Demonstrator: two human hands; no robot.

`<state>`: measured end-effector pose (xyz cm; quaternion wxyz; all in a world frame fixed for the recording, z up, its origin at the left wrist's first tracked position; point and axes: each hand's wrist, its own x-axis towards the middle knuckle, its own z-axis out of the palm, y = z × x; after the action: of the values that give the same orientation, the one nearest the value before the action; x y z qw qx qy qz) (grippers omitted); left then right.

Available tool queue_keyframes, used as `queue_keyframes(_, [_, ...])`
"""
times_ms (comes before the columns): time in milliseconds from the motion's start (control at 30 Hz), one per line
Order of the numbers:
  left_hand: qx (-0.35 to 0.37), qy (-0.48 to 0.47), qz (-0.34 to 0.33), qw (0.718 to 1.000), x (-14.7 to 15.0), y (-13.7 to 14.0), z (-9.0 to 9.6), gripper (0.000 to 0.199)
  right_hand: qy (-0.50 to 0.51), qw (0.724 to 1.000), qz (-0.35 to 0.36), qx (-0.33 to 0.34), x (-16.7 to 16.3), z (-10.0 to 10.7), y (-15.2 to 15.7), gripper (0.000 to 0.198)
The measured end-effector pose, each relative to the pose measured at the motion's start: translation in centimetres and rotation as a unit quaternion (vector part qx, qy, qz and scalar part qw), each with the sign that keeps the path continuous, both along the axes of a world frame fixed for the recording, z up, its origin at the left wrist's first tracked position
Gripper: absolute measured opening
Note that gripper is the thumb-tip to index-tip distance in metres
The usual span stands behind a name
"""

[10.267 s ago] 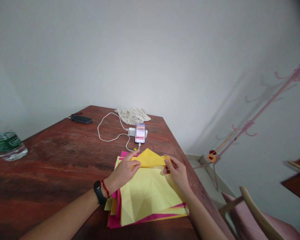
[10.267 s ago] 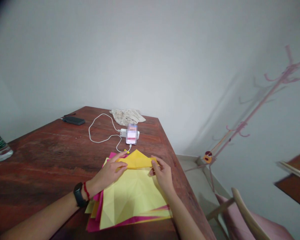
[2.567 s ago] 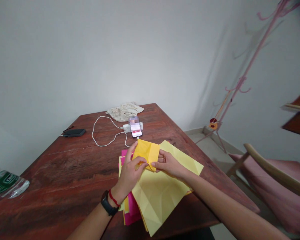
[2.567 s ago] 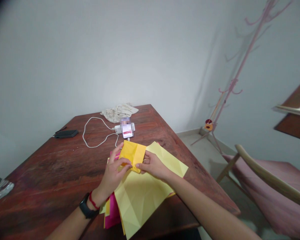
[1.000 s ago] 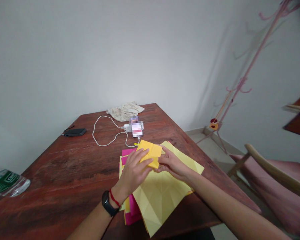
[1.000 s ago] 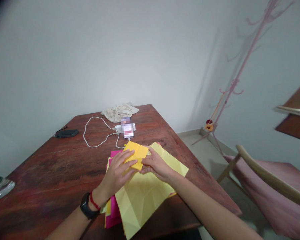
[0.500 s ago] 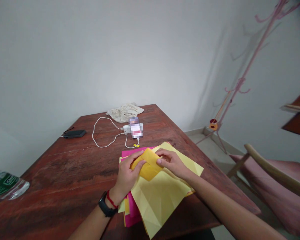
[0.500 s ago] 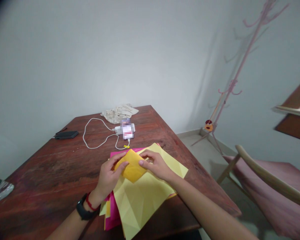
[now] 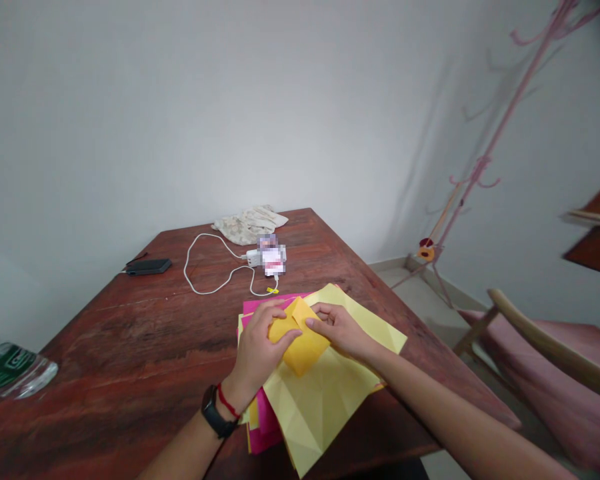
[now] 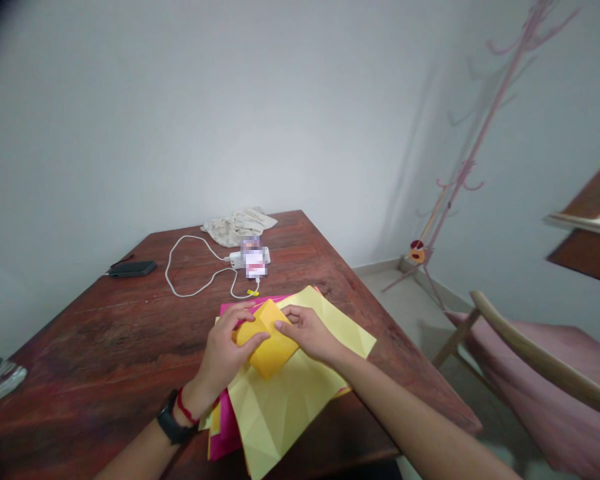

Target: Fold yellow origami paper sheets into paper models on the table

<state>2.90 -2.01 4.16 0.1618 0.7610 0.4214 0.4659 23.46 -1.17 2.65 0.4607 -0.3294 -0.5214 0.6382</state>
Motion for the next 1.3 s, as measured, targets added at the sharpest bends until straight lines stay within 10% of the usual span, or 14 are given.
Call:
queue_keyframes(333, [-0.079, -0.032, -0.046, 0.995, 0.5, 0.5, -0.3, 0.013, -0.034, 0.998, 0.05, 0.013, -0.3, -0.6, -0.4, 0.035])
queue_keyframes(633, [-0.094, -0.077, -0.045, 0.992, 0.7, 0.2, 0.0, 0.011, -0.201, 0.959, -0.104, 0.169, -0.1, -0.6, -0.1, 0.029])
queue_keyframes(1033, [-0.164, -0.137, -0.095, 0.972, 0.8, -0.2, 0.5, 0.014, -0.084, 0.992, -0.069, 0.062, -0.8, -0.5, -0.3, 0.054])
queue_keyframes(1300, [-0.129, -0.097, -0.113, 0.98, 1.2, -1.1, 0.9, 0.013, -0.087, 0.991, -0.067, 0.081, -1.1, 0.4, -0.3, 0.018])
